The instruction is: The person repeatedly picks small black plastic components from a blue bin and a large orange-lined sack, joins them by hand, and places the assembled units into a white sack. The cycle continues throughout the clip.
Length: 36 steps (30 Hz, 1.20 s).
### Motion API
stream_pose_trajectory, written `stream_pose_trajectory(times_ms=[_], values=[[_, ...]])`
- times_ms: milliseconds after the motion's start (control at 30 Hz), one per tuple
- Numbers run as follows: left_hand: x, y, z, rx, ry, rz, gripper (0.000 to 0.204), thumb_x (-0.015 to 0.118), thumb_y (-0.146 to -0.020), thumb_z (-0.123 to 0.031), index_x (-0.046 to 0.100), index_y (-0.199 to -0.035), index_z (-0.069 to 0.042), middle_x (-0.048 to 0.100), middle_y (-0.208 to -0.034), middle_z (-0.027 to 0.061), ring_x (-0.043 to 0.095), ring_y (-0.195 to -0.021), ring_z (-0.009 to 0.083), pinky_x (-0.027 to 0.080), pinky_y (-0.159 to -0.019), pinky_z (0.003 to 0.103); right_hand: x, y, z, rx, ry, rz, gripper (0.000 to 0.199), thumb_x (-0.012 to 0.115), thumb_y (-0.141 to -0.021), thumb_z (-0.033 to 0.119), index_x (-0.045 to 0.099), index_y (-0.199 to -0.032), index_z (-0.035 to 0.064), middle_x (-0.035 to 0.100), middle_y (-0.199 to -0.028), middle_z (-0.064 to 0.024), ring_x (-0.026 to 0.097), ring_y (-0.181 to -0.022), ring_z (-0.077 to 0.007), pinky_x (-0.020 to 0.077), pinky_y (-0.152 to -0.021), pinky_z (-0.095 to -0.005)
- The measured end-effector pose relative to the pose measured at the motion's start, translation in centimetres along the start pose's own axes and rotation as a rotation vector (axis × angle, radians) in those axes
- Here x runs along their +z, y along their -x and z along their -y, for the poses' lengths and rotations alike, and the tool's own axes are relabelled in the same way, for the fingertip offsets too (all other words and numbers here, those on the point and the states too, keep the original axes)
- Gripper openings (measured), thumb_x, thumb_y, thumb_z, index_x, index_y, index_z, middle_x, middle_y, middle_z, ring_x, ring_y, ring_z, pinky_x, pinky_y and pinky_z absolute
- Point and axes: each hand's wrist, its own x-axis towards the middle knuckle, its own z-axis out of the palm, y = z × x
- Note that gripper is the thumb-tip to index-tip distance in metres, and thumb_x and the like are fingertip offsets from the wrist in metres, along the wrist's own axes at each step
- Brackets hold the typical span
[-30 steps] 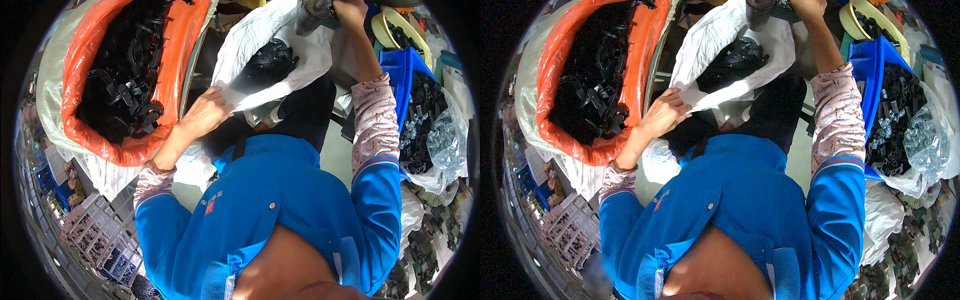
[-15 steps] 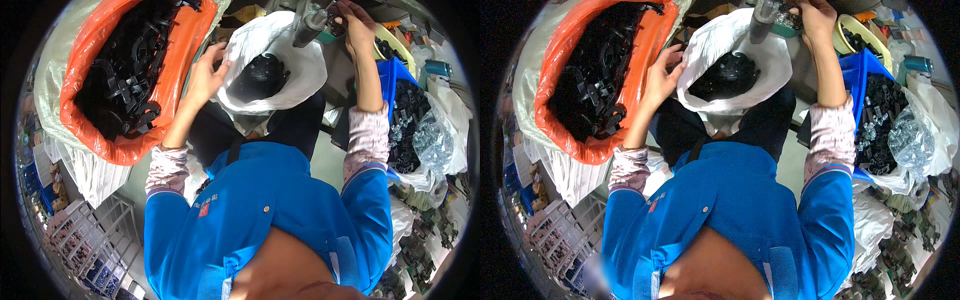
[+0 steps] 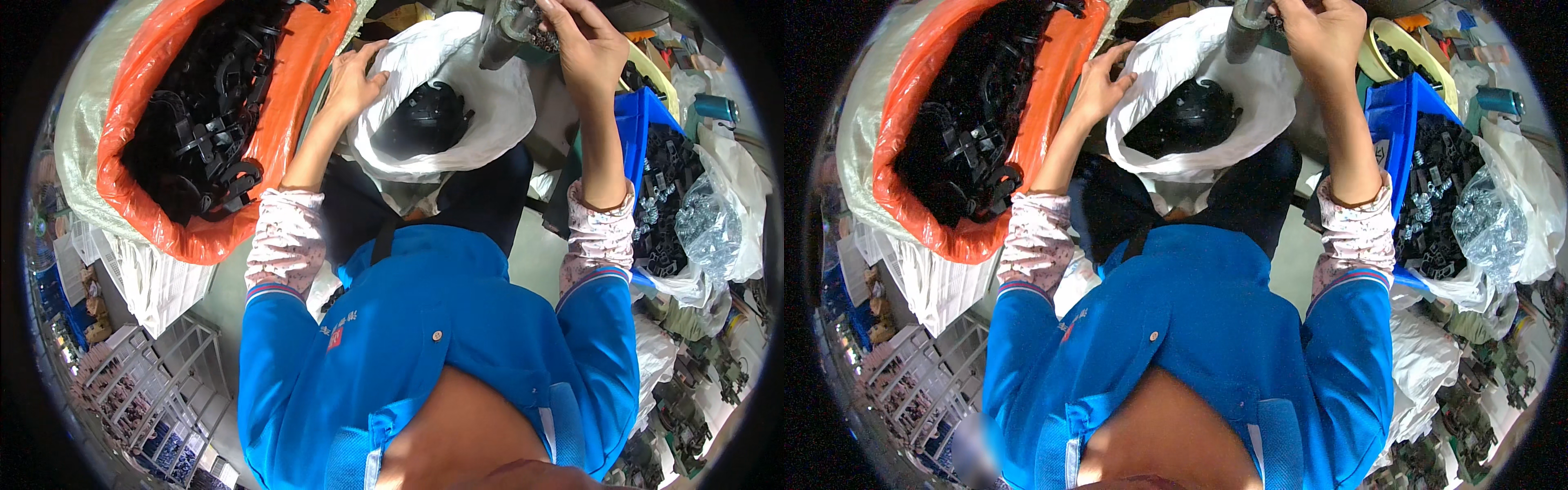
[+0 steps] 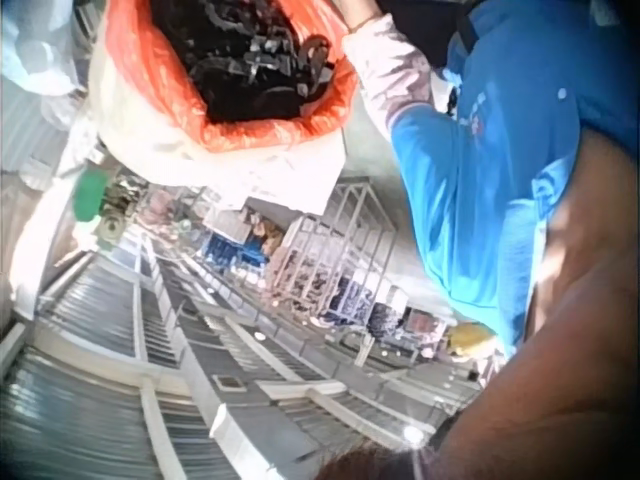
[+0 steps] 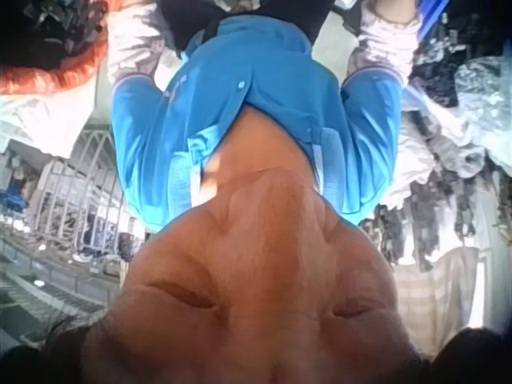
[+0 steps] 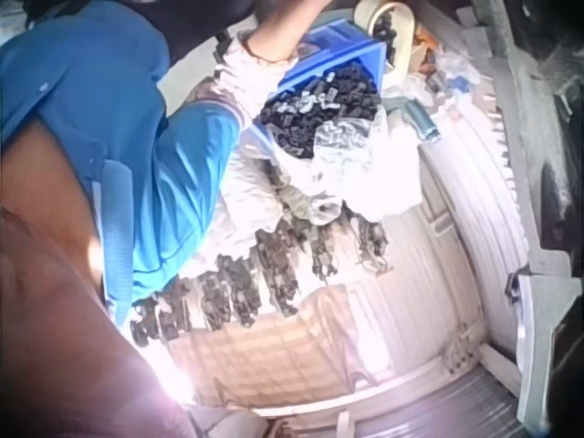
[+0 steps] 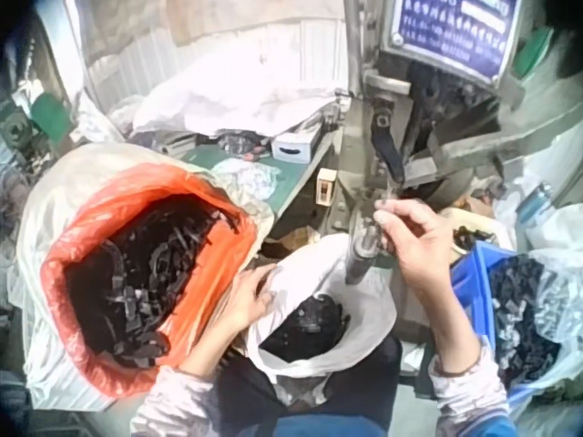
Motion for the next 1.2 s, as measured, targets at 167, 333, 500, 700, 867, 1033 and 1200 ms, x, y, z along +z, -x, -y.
stream_pose_trajectory(times_ms=[167, 333, 500, 700, 867, 1033, 1200], values=[[0.1, -1.8, -1.0, -0.228, 0.037, 0.317, 0.034, 0.064, -0.081, -0.020, 0.065, -0.115, -0.020, 0.065, -0.107, 0.0160, 0.048, -0.115, 0.0381, 0.036, -0.101, 0.042, -1.6, 0.6, -2.5, 0.175, 0.044, 0.053, 0.015, 0.069, -0.083, 0.006, 0.067, -0.095, -0.0017, 0.063, -0.073, -0.0013, 0.054, -0.059, -0.0056, 0.0427, -0.054, -0.0191], [1.8, -0.9, 1.2, -0.205, 0.022, 0.184, 0.031, 0.062, -0.081, -0.012, 0.068, -0.111, -0.018, 0.061, -0.070, 0.0095, 0.056, -0.061, 0.0156, 0.048, -0.067, 0.032, -6.1, 8.2, -9.3, -0.178, 0.948, -0.106, 0.051, 0.074, -0.078, 0.027, 0.056, -0.120, 0.0052, 0.061, -0.105, -0.0180, 0.058, -0.099, -0.0360, 0.0473, -0.085, -0.0426], [-0.7, -1.1, -1.8, -0.343, 0.174, 0.182, 0.031, 0.054, -0.079, -0.004, 0.067, -0.108, -0.008, 0.066, -0.089, 0.0187, 0.065, -0.081, 0.0304, 0.050, -0.079, 0.039, -9.7, 16.0, -17.8, 1.064, 0.499, 0.003, 0.049, 0.068, -0.082, 0.028, 0.056, -0.110, -0.0100, 0.067, -0.084, -0.0159, 0.067, -0.074, -0.0295, 0.0527, -0.068, -0.0392], [-6.2, 0.6, 1.4, -0.289, 0.068, -0.194, 0.034, 0.052, -0.081, -0.001, 0.065, -0.112, -0.005, 0.068, -0.093, 0.0193, 0.065, -0.076, 0.0228, 0.052, -0.073, 0.033, -4.5, 19.2, -13.5, 0.543, 0.294, 0.181, 0.024, 0.061, -0.085, 0.014, 0.064, -0.095, -0.0072, 0.067, -0.081, -0.0088, 0.058, -0.070, -0.0133, 0.0465, -0.066, -0.0297], [-6.0, 1.9, 1.5, -0.204, 0.095, -0.297, 0.030, 0.054, -0.084, -0.006, 0.066, -0.111, -0.008, 0.067, -0.086, 0.0192, 0.068, -0.081, 0.0260, 0.051, -0.075, 0.035, -5.5, 20.2, -12.7, 0.656, 0.108, 0.071, 0.025, 0.059, -0.087, 0.013, 0.063, -0.099, -0.0081, 0.066, -0.085, -0.0060, 0.055, -0.075, -0.0094, 0.0451, -0.069, -0.0267], [-6.3, 2.8, 0.2, -0.297, 0.432, -0.216, 0.035, 0.055, -0.092, -0.008, 0.052, -0.125, 0.001, 0.063, -0.110, 0.0114, 0.064, -0.084, 0.0122, 0.052, -0.063, 0.022, -6.2, 19.7, -13.4, 0.672, 0.211, 0.067, 0.026, 0.058, -0.088, 0.013, 0.062, -0.102, -0.0089, 0.065, -0.088, -0.0074, 0.055, -0.075, -0.0104, 0.0452, -0.069, -0.0266], [-15.8, 10.3, 3.1, -0.297, -0.052, -0.036, 0.033, 0.055, -0.090, -0.006, 0.054, -0.123, -0.001, 0.064, -0.112, 0.0137, 0.065, -0.096, 0.0201, 0.051, -0.079, 0.027, -7.8, 19.7, -13.5, 0.697, 0.194, 0.090, 0.037, 0.058, -0.092, 0.028, 0.061, -0.105, -0.0061, 0.061, -0.076, -0.0048, 0.053, -0.063, -0.0091, 0.0431, -0.056, -0.0241]])
